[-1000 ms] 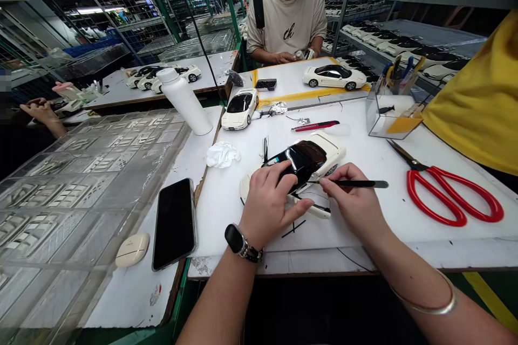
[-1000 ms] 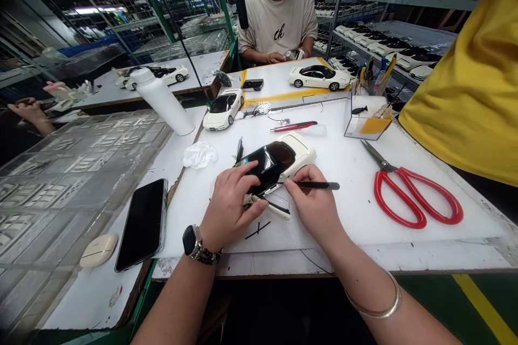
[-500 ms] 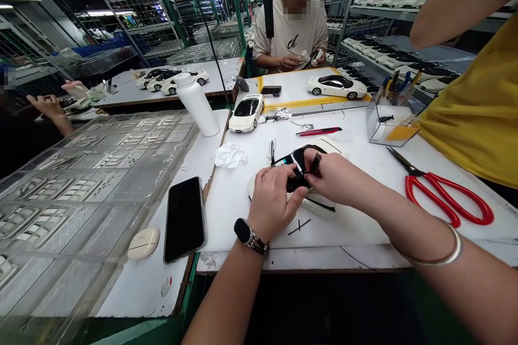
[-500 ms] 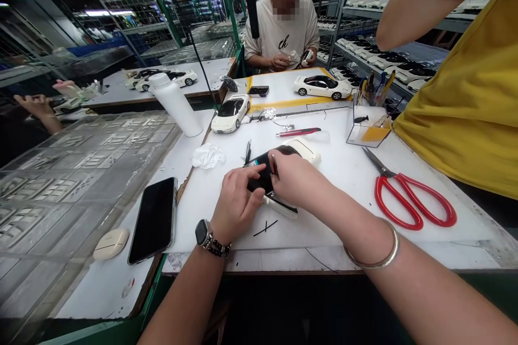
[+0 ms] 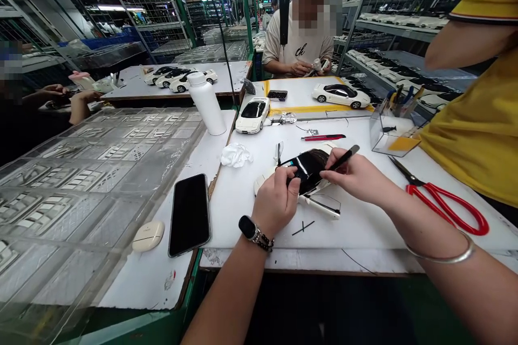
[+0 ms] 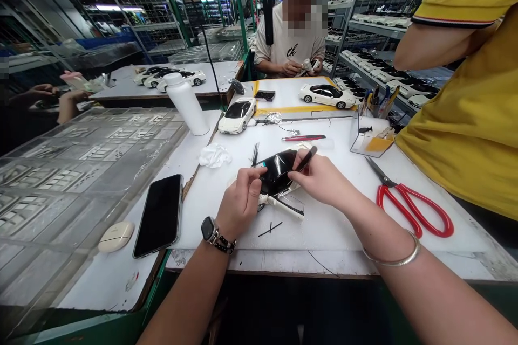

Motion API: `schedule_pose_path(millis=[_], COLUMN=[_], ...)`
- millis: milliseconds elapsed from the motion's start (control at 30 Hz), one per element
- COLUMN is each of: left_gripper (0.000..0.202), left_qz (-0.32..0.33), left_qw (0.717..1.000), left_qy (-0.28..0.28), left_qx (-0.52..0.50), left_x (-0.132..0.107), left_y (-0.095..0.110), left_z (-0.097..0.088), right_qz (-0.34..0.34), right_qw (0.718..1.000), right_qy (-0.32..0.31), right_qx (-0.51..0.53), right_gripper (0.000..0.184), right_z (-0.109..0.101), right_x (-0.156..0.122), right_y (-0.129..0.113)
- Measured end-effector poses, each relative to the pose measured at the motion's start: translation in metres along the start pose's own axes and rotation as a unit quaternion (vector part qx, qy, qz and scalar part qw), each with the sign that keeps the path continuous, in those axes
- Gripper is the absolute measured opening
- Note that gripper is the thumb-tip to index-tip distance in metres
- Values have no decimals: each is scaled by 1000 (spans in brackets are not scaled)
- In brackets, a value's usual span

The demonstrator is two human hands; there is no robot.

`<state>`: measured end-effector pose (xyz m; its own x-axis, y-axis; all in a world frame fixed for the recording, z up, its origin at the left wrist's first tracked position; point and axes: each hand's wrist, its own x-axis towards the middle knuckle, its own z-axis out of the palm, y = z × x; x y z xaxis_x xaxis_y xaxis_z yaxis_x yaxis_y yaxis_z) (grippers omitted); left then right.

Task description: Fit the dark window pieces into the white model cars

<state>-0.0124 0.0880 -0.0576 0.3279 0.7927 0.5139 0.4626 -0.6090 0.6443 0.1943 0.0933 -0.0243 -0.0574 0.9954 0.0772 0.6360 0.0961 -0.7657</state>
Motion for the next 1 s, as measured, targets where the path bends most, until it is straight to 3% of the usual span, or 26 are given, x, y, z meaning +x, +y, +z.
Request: schedule_pose_path(millis=[400,667,833,1000], left_gripper=[34,31,27,29], left_qz=[11,2,0,4], left_qw=[1000,1000,1000,1000], left_qy=[-6,-13,-13,-12], left_qx=[10,8,-1,7], left_x=[0,0,0,0], left_y=[-1,0,0,-1], left_z=[0,0,0,0], right_qz=[-14,-128,-96,-118], right_qw=[1000,980,994,976], right_qy=[8,-64,40,127], right_qx=[-5,-134,-30,133], right_gripper=[19,8,12,16], right_z=[7,12,-2,-29], right_x=[-4,-2,-5,-29], right_y=[1,-20,-15,-3])
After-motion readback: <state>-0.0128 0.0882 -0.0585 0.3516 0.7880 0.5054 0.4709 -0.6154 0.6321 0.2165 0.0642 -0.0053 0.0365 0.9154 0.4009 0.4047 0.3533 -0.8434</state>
